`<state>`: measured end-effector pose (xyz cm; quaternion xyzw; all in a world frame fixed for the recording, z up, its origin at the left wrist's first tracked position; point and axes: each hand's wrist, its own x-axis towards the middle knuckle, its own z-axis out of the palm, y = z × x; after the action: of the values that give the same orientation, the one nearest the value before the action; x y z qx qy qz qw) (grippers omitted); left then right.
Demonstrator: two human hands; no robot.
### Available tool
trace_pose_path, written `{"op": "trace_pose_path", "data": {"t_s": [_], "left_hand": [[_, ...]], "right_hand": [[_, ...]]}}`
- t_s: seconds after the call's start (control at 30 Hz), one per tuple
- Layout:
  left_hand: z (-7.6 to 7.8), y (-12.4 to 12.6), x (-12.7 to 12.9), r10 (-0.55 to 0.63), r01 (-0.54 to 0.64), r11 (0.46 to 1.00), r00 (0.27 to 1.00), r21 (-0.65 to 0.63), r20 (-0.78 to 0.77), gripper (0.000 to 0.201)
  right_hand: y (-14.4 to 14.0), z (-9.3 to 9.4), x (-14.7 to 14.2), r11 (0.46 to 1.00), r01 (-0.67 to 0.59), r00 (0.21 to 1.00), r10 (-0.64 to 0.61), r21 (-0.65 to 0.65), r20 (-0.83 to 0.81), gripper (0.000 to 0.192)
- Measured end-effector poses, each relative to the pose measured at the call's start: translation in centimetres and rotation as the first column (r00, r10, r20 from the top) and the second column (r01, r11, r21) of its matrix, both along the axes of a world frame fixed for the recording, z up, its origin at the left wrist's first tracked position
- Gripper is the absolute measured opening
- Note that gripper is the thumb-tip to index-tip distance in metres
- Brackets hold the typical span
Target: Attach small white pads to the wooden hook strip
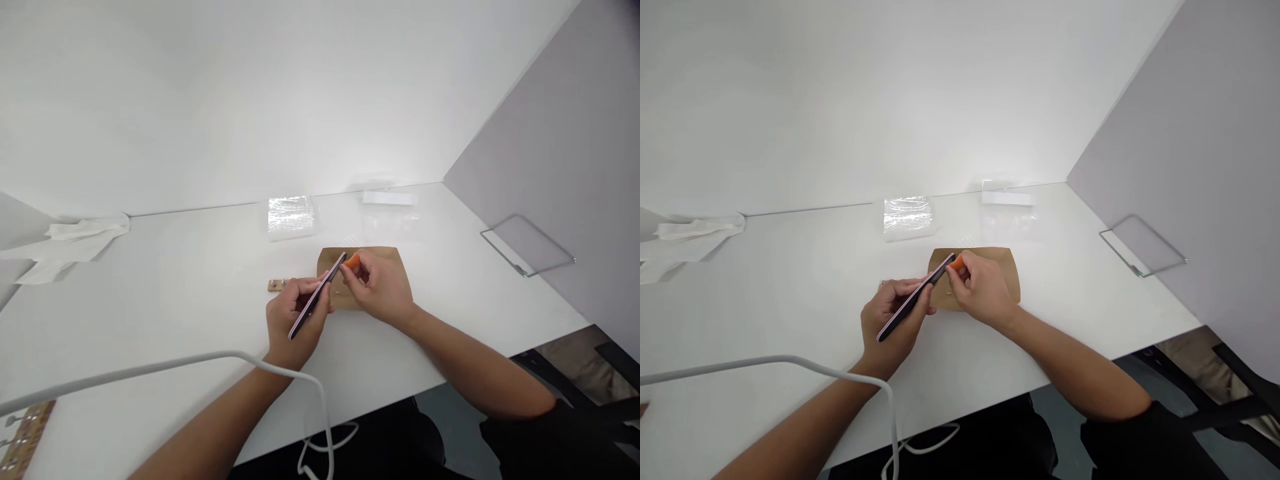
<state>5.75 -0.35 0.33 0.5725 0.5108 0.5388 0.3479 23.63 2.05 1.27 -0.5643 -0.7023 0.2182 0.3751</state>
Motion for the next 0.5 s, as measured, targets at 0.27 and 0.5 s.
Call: {"op": "trace_pose_path", "data": {"t_s": [0.27, 0.5], "left_hand": [[-0.07, -0.12, 0.13, 0.006, -0.006, 1.000, 0.999, -0.008, 0.041, 0.012], [0.32, -0.55, 0.54, 0.037, -0.037, 0.999, 0.996, 0.006, 0.080, 0.012]], "right_hand": [[0.00, 0.00, -0.10, 1.000, -0.006, 1.000, 0.005, -0.022, -0.025, 0.027], [-0.23, 0.18, -0.24, 0.999, -0.022, 0.999, 0.021, -0.027, -0.045, 0.028]]}}
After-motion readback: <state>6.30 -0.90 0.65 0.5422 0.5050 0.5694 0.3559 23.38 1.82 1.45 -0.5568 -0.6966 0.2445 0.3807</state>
